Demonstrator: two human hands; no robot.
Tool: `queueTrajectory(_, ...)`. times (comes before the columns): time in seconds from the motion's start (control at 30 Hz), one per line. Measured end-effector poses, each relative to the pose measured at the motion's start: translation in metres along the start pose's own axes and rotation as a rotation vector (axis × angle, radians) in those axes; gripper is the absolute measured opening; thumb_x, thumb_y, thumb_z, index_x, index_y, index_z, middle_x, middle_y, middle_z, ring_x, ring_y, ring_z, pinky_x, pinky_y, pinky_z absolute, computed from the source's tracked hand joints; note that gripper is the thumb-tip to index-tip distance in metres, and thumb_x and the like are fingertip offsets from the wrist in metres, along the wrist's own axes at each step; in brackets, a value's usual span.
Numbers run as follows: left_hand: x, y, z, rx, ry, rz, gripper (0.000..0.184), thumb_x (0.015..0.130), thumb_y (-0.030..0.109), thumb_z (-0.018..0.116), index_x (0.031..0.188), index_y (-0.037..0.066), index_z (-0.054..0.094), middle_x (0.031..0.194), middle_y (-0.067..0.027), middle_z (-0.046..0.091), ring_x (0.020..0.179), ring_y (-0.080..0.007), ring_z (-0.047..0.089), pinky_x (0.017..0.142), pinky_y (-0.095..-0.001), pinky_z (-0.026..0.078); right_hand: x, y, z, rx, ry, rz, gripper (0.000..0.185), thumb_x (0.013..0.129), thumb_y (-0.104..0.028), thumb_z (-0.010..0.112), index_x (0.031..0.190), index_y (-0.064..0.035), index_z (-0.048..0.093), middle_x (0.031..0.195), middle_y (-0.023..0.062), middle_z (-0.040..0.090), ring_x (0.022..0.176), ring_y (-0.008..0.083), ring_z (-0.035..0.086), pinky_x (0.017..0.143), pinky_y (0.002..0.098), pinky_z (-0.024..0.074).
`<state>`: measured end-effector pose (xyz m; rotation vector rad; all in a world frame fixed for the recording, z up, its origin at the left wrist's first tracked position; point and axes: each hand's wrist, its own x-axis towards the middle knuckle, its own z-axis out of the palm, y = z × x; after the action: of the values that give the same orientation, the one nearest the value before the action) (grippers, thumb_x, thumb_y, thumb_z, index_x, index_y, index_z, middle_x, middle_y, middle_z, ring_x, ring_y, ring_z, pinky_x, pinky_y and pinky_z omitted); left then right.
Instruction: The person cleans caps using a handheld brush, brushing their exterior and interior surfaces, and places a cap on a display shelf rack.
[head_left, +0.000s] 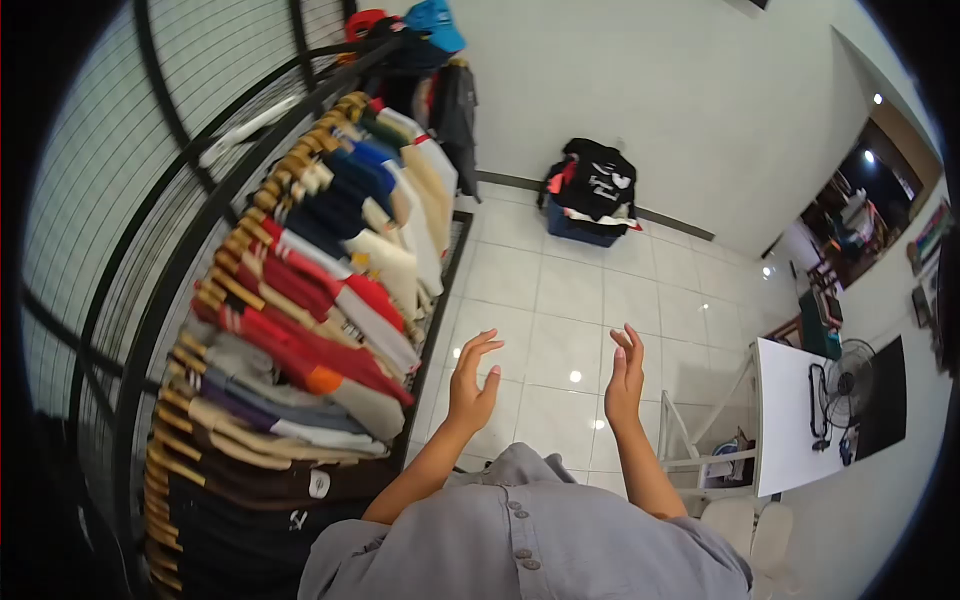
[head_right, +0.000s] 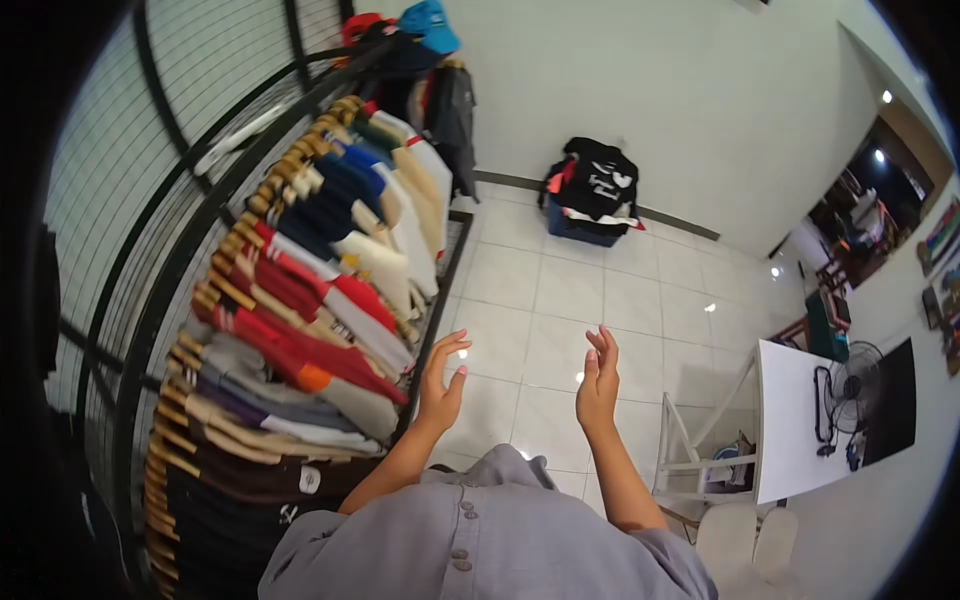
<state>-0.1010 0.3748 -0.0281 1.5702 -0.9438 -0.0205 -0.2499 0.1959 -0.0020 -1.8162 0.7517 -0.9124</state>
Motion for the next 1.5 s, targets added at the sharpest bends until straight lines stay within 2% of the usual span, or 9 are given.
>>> queueTrajectory(0.3,0.108,-0.087,0.058,-0.431,-0.069,-0.224,0.047,0.082,0.003,0.043,0.129,-0.001,0.041,0.133,-0.0174,0.044,0.129,-0.0275,0.037,0.109,-0.0373,0.023,0.066,0.079,-0.018,0.0,0.136,0.115,0.033,0.096,-0.016,0.037,0.126,-0.0013,0.04,0.121,0.0209,0.053,0.119,0.0275,0.048,0.101,0.0361,0.033)
queueTrajectory(0.43,0.184,-0.145,0.037,-0.449,-0.025,-0.203,0.062,0.086,0.029,0.039,0.137,-0.004,0.028,0.14,-0.0198,0.036,0.133,-0.0266,0.03,0.111,-0.0374,0.016,0.143,0.101,0.009,-0.078,0.171,0.123,0.038,0.097,-0.019,0.038,0.131,-0.0031,0.034,0.122,0.0228,0.051,0.121,0.0291,0.046,0.101,0.0385,0.0333)
queueTrajectory(0.57,0.268,-0.189,0.006,-0.41,0.084,-0.383,0.063,0.088,0.034,0.035,0.144,0.007,0.022,0.142,-0.0157,0.036,0.132,-0.0269,0.033,0.108,-0.0386,0.02,0.231,0.101,0.049,-0.027,0.134,0.2,0.041,0.097,-0.021,0.037,0.134,-0.0045,0.03,0.122,0.0225,0.051,0.121,0.0299,0.046,0.1,0.0379,0.0336)
queueTrajectory(0.6,0.289,-0.206,-0.002,-0.369,0.088,-0.372,0.069,0.088,0.049,0.037,0.145,0.014,0.021,0.141,-0.0108,0.039,0.129,-0.0269,0.037,0.105,-0.036,0.026,0.253,0.096,0.061,-0.009,0.117,0.209,0.042,0.097,-0.021,0.037,0.135,-0.0057,0.03,0.123,0.0222,0.051,0.121,0.0303,0.046,0.1,0.0384,0.0334)
queueTrajectory(0.9,0.449,-0.253,0.03,-0.354,0.084,-0.346,0.062,0.091,0.044,0.03,0.144,0.012,0.025,0.139,-0.0113,0.041,0.129,-0.0253,0.036,0.105,-0.0406,0.025,0.403,0.145,0.123,-0.078,-0.031,0.187,0.043,0.096,-0.021,0.039,0.136,-0.0097,0.029,0.123,0.0218,0.052,0.119,0.0334,0.047,0.098,0.0415,0.034)
queueTrajectory(0.97,0.473,-0.262,0.04,-0.393,0.049,-0.367,0.061,0.087,0.034,0.035,0.142,0.008,0.03,0.14,-0.0126,0.039,0.13,-0.0258,0.035,0.106,-0.0415,0.022,0.437,0.167,0.13,-0.076,-0.055,0.224,0.043,0.096,-0.021,0.04,0.136,-0.0096,0.03,0.122,0.0216,0.053,0.117,0.0327,0.048,0.097,0.0406,0.0352)
queueTrajectory(1.13,0.522,-0.317,0.031,-0.232,0.303,-0.314,0.074,0.087,0.059,0.036,0.141,0.009,0.03,0.138,-0.0131,0.041,0.129,-0.0264,0.038,0.105,-0.0389,0.026,0.555,0.215,0.157,-0.024,-0.089,0.185,0.042,0.096,-0.024,0.042,0.134,-0.009,0.034,0.115,0.0201,0.057,0.109,0.0275,0.054,0.093,0.0347,0.0386)
queueTrajectory(1.4,0.556,-0.306,0.011,-0.055,0.772,-0.283,0.08,0.083,0.064,0.032,0.141,0.009,0.028,0.14,-0.0145,0.039,0.129,-0.0279,0.037,0.107,-0.0401,0.023,0.759,0.192,0.262,0.195,-0.349,-0.182,0.042,0.098,-0.027,0.041,0.131,-0.0029,0.037,0.117,0.0181,0.057,0.117,0.0232,0.05,0.1,0.0318,0.0338)
queueTrajectory(1.5,0.547,-0.297,0.01,0.03,0.909,-0.312,0.078,0.084,0.062,0.03,0.14,0.008,0.031,0.139,-0.0167,0.041,0.128,-0.0293,0.039,0.107,-0.0399,0.024,0.792,0.137,0.307,0.173,-0.498,-0.173,0.039,0.097,-0.024,0.041,0.131,-0.0032,0.037,0.118,0.0164,0.057,0.109,0.0224,0.053,0.097,0.0305,0.0355)
